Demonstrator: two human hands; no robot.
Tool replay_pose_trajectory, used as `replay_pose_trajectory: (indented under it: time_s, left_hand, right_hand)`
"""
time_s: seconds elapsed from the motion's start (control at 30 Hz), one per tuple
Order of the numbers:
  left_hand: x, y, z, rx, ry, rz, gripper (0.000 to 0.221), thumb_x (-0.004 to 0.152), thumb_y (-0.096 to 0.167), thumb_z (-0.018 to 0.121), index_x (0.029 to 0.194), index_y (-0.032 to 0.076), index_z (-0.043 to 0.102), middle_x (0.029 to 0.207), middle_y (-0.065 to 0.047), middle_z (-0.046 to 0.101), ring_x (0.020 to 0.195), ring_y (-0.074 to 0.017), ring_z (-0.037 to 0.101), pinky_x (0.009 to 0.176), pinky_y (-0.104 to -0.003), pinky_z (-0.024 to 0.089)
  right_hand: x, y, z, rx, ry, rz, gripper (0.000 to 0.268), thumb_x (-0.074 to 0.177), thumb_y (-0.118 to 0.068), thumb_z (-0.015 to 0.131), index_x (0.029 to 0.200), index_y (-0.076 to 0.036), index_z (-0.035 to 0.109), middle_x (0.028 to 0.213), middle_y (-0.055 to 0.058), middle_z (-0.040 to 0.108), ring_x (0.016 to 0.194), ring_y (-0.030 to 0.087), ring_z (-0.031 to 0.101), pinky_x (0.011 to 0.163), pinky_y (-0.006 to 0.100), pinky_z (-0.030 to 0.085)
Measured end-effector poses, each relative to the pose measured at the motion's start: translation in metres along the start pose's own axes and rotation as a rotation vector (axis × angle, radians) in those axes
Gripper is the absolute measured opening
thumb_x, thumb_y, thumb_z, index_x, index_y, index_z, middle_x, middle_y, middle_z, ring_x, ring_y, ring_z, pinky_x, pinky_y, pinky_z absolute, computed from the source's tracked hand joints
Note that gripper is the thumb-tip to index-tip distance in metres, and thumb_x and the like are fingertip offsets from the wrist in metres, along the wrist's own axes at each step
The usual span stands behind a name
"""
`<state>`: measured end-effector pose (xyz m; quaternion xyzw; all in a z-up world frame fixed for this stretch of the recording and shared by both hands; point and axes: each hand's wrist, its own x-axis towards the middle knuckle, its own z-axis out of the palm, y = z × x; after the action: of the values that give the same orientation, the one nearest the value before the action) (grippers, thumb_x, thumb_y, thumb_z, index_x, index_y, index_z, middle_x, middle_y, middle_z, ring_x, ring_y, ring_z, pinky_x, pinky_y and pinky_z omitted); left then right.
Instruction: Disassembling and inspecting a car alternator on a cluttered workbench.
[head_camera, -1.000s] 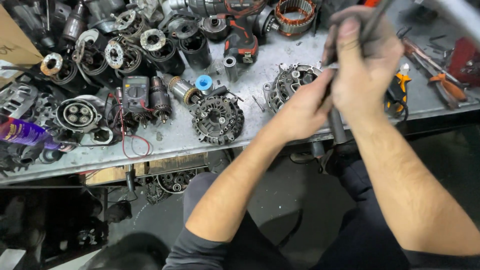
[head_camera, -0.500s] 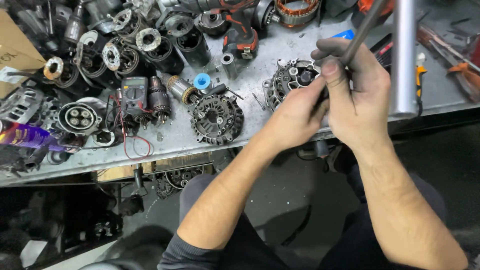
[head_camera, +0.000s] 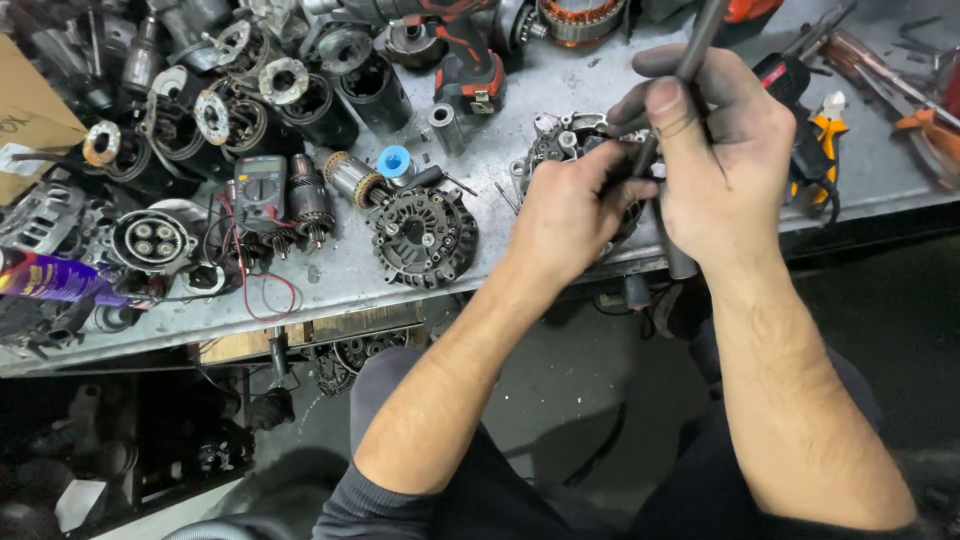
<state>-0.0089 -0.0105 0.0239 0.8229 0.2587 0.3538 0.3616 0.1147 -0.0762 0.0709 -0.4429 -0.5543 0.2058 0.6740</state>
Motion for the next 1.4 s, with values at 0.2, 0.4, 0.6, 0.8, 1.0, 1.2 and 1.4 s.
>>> replay_pose_trajectory:
  time_s: [0.2, 0.4, 0.6, 0.8, 1.0, 1.2, 1.4]
  left_hand:
    - [-0.002, -0.003, 0.002, 0.057, 0.148, 0.076, 0.032, 0.083, 0.028, 0.082, 0.102, 0.008, 0.065, 0.078, -0.015, 0.07, 0.071, -0.0353, 0.071, 0.064, -0.041, 0.056]
    - [-0.001, -0.01, -0.003, -0.099, -0.029, 0.059, 0.031, 0.093, 0.018, 0.075, 0.12, 0.007, 0.063, 0.086, -0.016, 0.072, 0.082, -0.0367, 0.073, 0.069, -0.041, 0.057]
    - [0.007, -0.012, 0.003, 0.061, 0.118, -0.079, 0.032, 0.075, 0.022, 0.085, 0.097, 0.008, 0.066, 0.08, -0.013, 0.075, 0.075, -0.0328, 0.076, 0.067, -0.04, 0.059]
    - [-0.006, -0.015, -0.005, -0.222, -0.006, 0.128, 0.033, 0.092, 0.004, 0.068, 0.122, 0.003, 0.056, 0.091, -0.018, 0.07, 0.087, -0.0396, 0.071, 0.076, -0.043, 0.057]
    - [0.0, -0.021, -0.001, -0.051, 0.094, 0.057, 0.032, 0.08, 0.012, 0.08, 0.108, 0.007, 0.065, 0.082, -0.017, 0.072, 0.077, -0.0374, 0.072, 0.067, -0.041, 0.056]
    - [0.0, -0.01, 0.0, -0.045, 0.196, 0.013, 0.029, 0.08, 0.009, 0.077, 0.103, 0.004, 0.061, 0.082, -0.016, 0.071, 0.074, -0.0349, 0.072, 0.068, -0.04, 0.057]
    - [-0.007, -0.014, -0.008, -0.212, -0.01, 0.193, 0.041, 0.092, 0.006, 0.066, 0.131, 0.004, 0.054, 0.092, -0.02, 0.068, 0.085, -0.0383, 0.07, 0.074, -0.043, 0.055]
  right_hand:
    - [-0.005, 0.002, 0.003, -0.048, 0.01, 0.009, 0.022, 0.116, -0.02, 0.061, 0.125, 0.001, 0.061, 0.103, 0.003, 0.068, 0.095, 0.009, 0.066, 0.087, 0.023, 0.054]
    - [-0.007, 0.024, -0.002, -0.062, -0.011, -0.01, 0.023, 0.125, -0.02, 0.06, 0.122, 0.002, 0.062, 0.096, 0.001, 0.063, 0.087, 0.007, 0.059, 0.082, 0.021, 0.052]
    - [-0.006, 0.01, 0.015, -0.181, 0.002, -0.078, 0.026, 0.123, -0.024, 0.056, 0.127, 0.001, 0.06, 0.103, 0.001, 0.059, 0.092, 0.006, 0.055, 0.085, 0.02, 0.049]
    - [-0.011, 0.02, 0.013, -0.171, -0.01, -0.026, 0.024, 0.124, -0.022, 0.06, 0.133, 0.0, 0.059, 0.102, 0.0, 0.059, 0.091, 0.005, 0.054, 0.084, 0.02, 0.047]
    - [-0.007, 0.021, 0.02, -0.101, 0.034, -0.008, 0.023, 0.118, -0.021, 0.06, 0.132, -0.003, 0.058, 0.099, -0.003, 0.058, 0.089, 0.005, 0.055, 0.081, 0.02, 0.048]
    - [-0.009, 0.011, 0.027, -0.212, 0.032, -0.007, 0.021, 0.116, -0.017, 0.061, 0.131, -0.003, 0.059, 0.102, -0.002, 0.056, 0.089, 0.006, 0.052, 0.082, 0.02, 0.047]
    - [-0.012, 0.025, 0.012, -0.088, 0.024, -0.039, 0.018, 0.125, -0.016, 0.06, 0.133, -0.001, 0.055, 0.102, 0.0, 0.06, 0.093, 0.006, 0.058, 0.085, 0.02, 0.05]
